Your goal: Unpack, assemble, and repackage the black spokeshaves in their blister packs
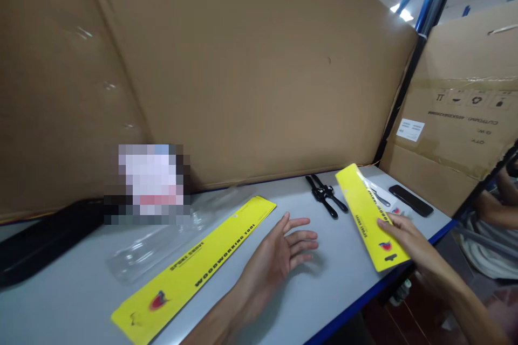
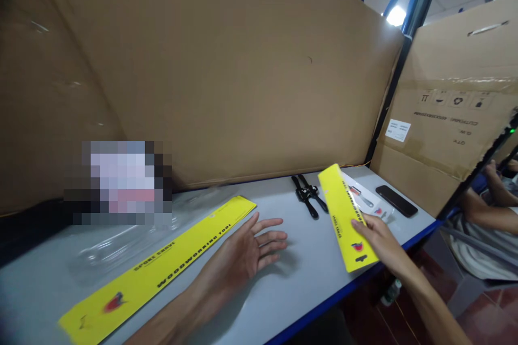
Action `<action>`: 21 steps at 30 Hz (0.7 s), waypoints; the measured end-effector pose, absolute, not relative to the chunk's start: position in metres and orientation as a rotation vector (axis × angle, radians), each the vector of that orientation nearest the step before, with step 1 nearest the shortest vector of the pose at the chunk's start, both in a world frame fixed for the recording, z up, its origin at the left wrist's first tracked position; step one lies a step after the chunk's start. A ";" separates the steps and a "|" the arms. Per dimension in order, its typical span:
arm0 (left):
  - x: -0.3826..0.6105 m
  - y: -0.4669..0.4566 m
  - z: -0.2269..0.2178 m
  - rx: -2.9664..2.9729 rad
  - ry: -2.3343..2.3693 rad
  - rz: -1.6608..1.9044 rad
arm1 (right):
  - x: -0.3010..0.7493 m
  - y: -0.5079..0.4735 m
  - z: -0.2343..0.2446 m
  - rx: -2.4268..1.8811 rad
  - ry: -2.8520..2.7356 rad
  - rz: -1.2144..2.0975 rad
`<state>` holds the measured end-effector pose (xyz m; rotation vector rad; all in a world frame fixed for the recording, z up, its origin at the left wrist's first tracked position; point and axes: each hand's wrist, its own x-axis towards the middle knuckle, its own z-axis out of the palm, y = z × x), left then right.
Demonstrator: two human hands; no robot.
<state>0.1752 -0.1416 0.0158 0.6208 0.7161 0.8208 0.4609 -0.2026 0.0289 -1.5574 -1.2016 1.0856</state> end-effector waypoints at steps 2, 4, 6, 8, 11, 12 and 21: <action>0.175 -0.142 0.016 0.624 0.717 0.823 | 0.487 -0.198 0.028 -1.689 -1.241 0.960; 0.175 -0.141 0.016 0.630 0.716 0.826 | 0.506 -0.194 0.026 -1.807 -1.337 0.816; 0.175 -0.140 0.016 0.632 0.720 0.836 | 0.519 -0.191 0.024 -1.903 -1.462 0.644; 0.174 -0.139 0.016 0.631 0.730 0.845 | 0.524 -0.188 0.024 -1.955 -1.582 0.502; 0.173 -0.138 0.017 0.627 0.746 0.857 | 0.524 -0.184 0.025 -1.964 -1.732 0.426; 0.173 -0.138 0.017 0.625 0.749 0.861 | 0.523 -0.183 0.026 -1.964 -1.777 0.416; 0.175 -0.136 0.020 0.591 0.755 0.863 | 0.505 -0.158 0.030 -2.321 -1.949 0.207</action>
